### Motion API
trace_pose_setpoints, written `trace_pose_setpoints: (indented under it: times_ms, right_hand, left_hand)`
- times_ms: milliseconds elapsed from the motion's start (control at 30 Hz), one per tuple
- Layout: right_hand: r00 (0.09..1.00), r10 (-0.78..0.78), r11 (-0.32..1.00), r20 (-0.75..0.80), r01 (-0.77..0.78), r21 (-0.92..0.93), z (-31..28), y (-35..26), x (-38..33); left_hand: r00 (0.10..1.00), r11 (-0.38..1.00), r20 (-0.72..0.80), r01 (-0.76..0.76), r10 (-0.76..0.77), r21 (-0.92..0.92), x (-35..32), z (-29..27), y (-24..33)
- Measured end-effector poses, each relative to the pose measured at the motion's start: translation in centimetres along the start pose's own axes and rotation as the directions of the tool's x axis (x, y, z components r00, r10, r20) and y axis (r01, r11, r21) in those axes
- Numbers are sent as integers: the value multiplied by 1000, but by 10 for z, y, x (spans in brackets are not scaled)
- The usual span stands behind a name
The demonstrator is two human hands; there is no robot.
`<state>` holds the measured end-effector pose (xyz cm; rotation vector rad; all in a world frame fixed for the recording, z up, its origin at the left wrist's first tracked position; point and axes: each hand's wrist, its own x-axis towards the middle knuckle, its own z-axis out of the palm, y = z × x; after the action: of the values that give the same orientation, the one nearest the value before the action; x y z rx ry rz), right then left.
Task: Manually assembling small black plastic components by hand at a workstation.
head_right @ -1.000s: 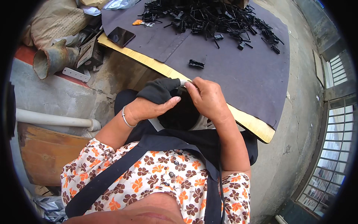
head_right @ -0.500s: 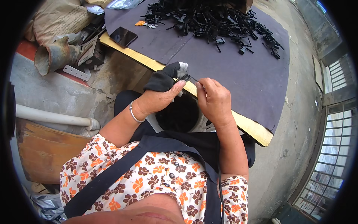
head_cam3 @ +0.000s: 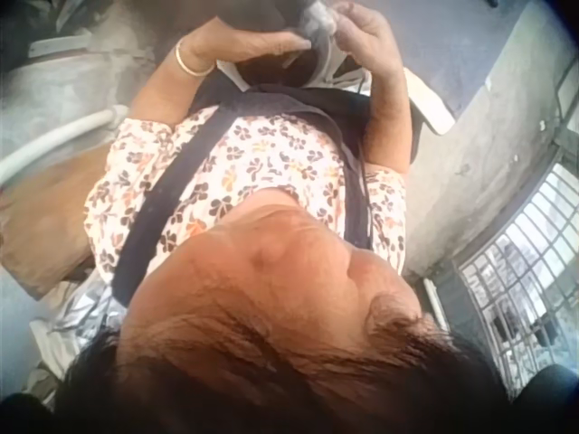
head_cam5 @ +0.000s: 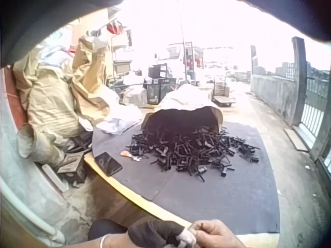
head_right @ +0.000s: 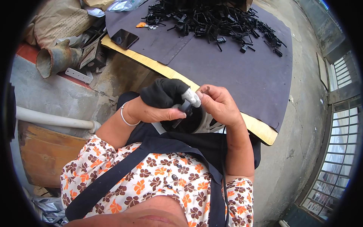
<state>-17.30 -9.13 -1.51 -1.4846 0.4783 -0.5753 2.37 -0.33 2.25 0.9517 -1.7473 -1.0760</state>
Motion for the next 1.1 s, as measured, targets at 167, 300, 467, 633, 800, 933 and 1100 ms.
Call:
trace_pose_setpoints:
  times_ms: [167, 300, 467, 633, 800, 933, 1100]
  right_hand:
    - [841, -534, 720, -88, 398, -569, 21, -7, -1]
    - [670, -741, 443, 46, 539, -716, 44, -2, 6]
    - [804, -449, 845, -389, 242, -477, 35, 9, 8]
    - [919, -197, 970, -341, 132, -203, 29, 5, 10]
    - [950, -264, 843, -167, 143, -518, 25, 6, 6]
    - [967, -190, 809, -168, 57, -585, 33, 3, 6]
    - [947, -151, 953, -285, 64, -295, 38, 46, 13]
  left_hand:
    - [940, 956, -266, 144, -213, -257, 9, 6, -18]
    - [902, 973, -415, -23, 120, 231, 10, 18, -35]
    - [971, 991, -206, 110, -124, -76, 6, 16, -22]
    - [938, 981, -332, -35, 98, 190, 8, 21, -40]
    - [924, 966, -369, 0, 99, 259, 7, 23, -32]
    - [924, 854, -304, -43, 231, 519, 4, 25, -33]
    - [917, 714, -263, -32, 299, 700, 4, 30, -38]
